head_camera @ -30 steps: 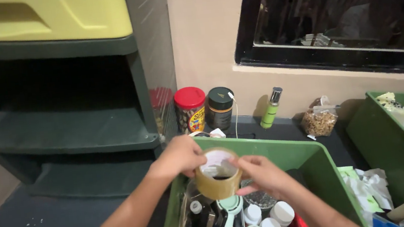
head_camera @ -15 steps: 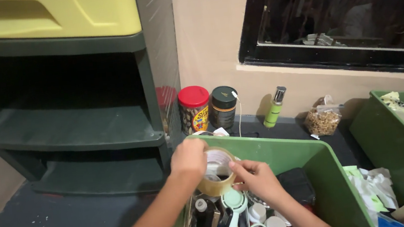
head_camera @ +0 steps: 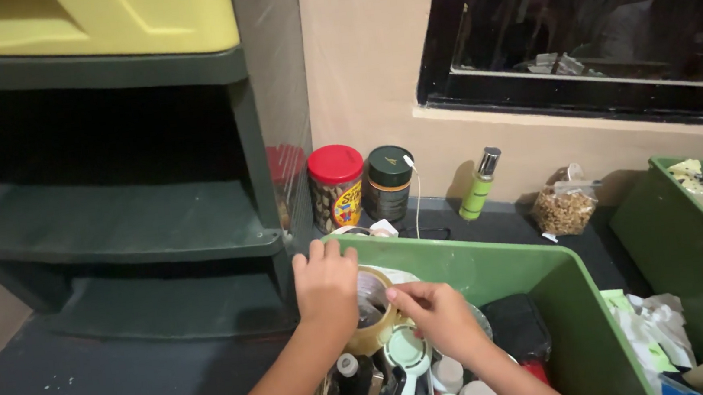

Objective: Organizing various small items such as medicine bottles, tape, and cables inside a storage bin.

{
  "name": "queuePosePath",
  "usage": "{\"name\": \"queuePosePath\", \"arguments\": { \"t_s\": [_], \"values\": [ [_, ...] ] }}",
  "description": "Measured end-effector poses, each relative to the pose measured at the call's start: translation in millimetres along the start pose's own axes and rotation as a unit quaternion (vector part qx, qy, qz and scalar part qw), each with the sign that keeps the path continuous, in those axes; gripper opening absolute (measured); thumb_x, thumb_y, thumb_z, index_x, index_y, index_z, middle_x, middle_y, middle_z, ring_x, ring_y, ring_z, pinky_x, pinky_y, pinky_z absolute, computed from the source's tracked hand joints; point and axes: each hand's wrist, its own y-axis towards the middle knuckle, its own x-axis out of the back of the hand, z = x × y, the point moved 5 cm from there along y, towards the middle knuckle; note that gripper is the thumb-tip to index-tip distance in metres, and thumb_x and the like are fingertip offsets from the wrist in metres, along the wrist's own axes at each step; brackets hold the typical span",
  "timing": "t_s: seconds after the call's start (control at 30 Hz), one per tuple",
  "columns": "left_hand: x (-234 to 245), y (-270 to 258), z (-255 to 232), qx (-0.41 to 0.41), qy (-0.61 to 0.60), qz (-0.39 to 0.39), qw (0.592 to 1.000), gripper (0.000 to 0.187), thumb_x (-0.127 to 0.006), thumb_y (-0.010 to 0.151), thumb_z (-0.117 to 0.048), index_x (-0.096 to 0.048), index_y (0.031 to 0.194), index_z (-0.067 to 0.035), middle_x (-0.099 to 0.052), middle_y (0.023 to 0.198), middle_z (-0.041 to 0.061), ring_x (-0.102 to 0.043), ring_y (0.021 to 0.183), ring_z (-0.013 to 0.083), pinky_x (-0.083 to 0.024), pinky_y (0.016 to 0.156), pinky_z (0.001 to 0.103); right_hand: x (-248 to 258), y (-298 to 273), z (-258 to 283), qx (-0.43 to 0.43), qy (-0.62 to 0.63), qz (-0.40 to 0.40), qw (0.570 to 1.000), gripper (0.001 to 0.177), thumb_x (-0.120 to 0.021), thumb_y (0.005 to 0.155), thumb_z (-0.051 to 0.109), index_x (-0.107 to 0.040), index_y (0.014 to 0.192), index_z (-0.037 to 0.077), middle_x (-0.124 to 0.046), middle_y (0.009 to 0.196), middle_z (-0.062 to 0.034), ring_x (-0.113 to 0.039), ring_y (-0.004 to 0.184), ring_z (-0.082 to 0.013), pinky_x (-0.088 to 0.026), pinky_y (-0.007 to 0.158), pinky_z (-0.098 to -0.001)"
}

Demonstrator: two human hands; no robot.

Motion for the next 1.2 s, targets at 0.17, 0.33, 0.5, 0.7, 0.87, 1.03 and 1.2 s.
{"name": "queuePosePath", "arguments": {
  "t_s": [0.17,0.33,0.5,0.7,0.87,1.03,1.2],
  "values": [
    [-3,9,2,-0.002,0.009,0.021,1.000,0.040,-0.079,0.067,-0.012,-0.070,0.105,-0.016,-0.063,0.107,0.006,-0.054,0.109,0.0265,-0.041,0.085,0.042,4,-1,5,0.062,-0.094,-0.020,0.993,0.045,-0.065,0.094,0.042,-0.076,0.122,0.009,-0.078,0.082,-0.0049,-0.070,0.072,-0.0111,-0.056,0.070,-0.0287],
    [-12,-1,6,-0.050,-0.039,-0.079,0.995,0.037,-0.075,0.067,-0.008,-0.072,0.104,-0.015,-0.064,0.102,0.008,-0.056,0.102,0.0298,-0.042,0.083,0.042,7,-15,7,0.021,-0.090,0.195,0.976,0.055,-0.067,0.091,0.043,-0.060,0.137,0.015,-0.078,0.103,-0.0062,-0.065,0.088,-0.0121,-0.054,0.081,-0.0289],
    [-12,-5,-3,-0.077,-0.070,-0.101,0.989,0.028,-0.071,0.072,-0.005,-0.071,0.099,-0.013,-0.063,0.097,0.009,-0.060,0.097,0.0308,-0.044,0.083,0.044,13,-1,-22,0.096,-0.133,0.227,0.960,0.044,-0.084,0.076,0.020,-0.071,0.113,0.002,-0.077,0.102,-0.0056,-0.070,0.094,-0.0137,-0.056,0.088,-0.0295],
    [-5,4,1,-0.080,-0.052,-0.045,0.994,0.044,-0.077,0.063,-0.003,-0.071,0.106,-0.012,-0.063,0.099,0.013,-0.062,0.099,0.0317,-0.046,0.082,0.044,18,-9,1,0.094,-0.131,0.165,0.973,0.037,-0.087,0.079,0.022,-0.071,0.105,0.002,-0.076,0.097,-0.0030,-0.072,0.093,-0.0122,-0.059,0.087,-0.0284],
    [3,43,29,-0.023,-0.291,0.090,0.952,0.040,-0.083,0.065,-0.010,-0.072,0.103,-0.012,-0.067,0.106,0.013,-0.064,0.107,0.0315,-0.051,0.093,0.043,53,16,52,0.093,-0.100,0.123,0.983,0.029,-0.078,0.086,0.027,-0.076,0.105,0.006,-0.077,0.091,-0.0027,-0.071,0.082,-0.0125,-0.060,0.076,-0.0295],
    [18,86,28,-0.049,-0.405,-0.012,0.913,0.036,-0.079,0.070,-0.009,-0.072,0.105,-0.006,-0.071,0.104,0.014,-0.071,0.101,0.0301,-0.056,0.089,0.039,90,67,81,0.068,-0.001,0.089,0.994,0.028,-0.071,0.089,0.025,-0.073,0.110,0.009,-0.076,0.093,-0.0027,-0.072,0.080,-0.0118,-0.064,0.068,-0.0305],
    [-27,148,18,-0.028,-0.422,0.022,0.906,0.038,-0.079,0.065,-0.006,-0.073,0.102,-0.005,-0.076,0.097,0.016,-0.075,0.095,0.0275,-0.059,0.083,0.038,110,148,69,0.053,0.036,0.075,0.995,0.027,-0.069,0.093,0.022,-0.072,0.115,0.006,-0.073,0.097,-0.0012,-0.069,0.086,-0.0124,-0.062,0.071,-0.0310]
  ]
}}
